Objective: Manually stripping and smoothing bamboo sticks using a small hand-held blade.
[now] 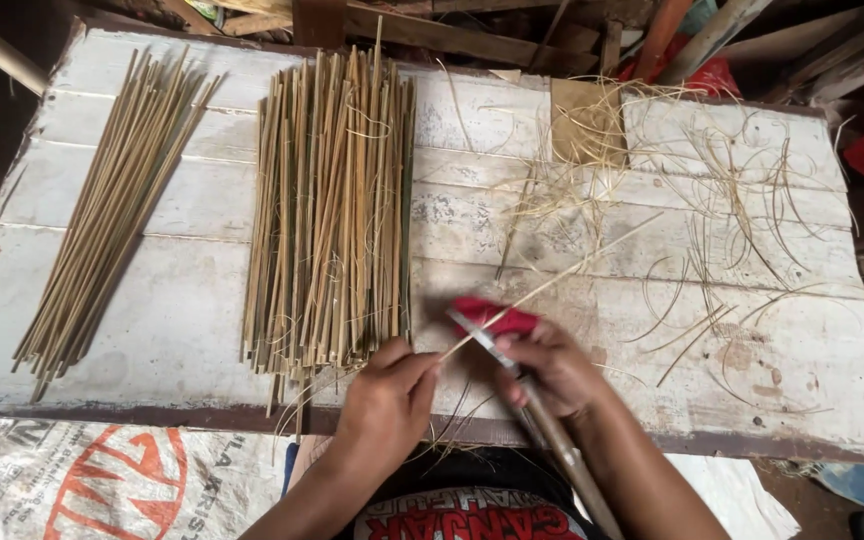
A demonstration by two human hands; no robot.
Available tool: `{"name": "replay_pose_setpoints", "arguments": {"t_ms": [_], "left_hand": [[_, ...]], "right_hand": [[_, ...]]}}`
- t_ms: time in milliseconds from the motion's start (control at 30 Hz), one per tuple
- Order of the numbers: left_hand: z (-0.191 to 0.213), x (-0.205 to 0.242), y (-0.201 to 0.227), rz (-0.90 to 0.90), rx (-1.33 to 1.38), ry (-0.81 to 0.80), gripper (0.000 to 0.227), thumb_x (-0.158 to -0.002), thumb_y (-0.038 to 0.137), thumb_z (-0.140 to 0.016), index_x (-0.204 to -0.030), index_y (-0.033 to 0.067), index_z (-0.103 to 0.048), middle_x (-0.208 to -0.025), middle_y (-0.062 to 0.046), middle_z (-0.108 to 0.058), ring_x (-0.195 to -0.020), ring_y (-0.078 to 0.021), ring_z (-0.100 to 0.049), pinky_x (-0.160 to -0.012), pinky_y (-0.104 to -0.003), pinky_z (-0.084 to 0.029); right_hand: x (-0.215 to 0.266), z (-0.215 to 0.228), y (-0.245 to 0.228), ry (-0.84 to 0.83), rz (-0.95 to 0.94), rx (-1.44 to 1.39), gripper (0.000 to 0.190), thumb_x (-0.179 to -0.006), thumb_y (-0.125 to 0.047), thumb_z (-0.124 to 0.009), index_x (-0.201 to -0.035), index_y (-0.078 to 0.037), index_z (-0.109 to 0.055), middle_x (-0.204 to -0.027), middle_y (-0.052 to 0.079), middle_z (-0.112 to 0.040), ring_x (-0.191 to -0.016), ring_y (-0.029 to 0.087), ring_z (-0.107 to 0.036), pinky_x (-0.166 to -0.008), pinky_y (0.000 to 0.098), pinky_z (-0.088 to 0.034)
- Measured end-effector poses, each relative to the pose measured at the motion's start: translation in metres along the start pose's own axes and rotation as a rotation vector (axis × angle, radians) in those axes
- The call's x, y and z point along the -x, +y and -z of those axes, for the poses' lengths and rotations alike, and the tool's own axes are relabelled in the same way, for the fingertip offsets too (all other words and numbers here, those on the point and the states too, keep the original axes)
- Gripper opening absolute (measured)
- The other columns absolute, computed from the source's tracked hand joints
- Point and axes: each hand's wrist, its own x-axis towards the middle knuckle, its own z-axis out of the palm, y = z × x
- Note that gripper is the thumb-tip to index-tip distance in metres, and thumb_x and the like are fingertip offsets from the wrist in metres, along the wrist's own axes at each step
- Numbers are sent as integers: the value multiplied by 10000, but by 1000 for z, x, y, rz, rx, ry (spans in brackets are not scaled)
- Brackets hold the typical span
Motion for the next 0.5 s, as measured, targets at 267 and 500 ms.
{"name": "replay_pose_setpoints", "arguments": {"t_ms": [267,500], "left_hand": [[48,34,-7,29,84,-3,122,-881,35,-683,-974,-12,-745,-747,-55,-653,-565,-111,-592,-401,-180,-485],[40,34,-7,121,143,-17,153,-895,48,-652,-1001,11,-755,-679,-26,-659,-572,-100,-554,-432,-201,-448]], "right_hand": [[22,37,-112,285,179,302,292,-957,-111,-603,-1237,-42,-560,-966,104,-642,-411,68,-530,-356,186,-429],[30,112,-99,948,274,619,167,-889,-118,-627,-751,-170,-547,-668,-49,-528,-543,37,-469,-459,206,-350]]}}
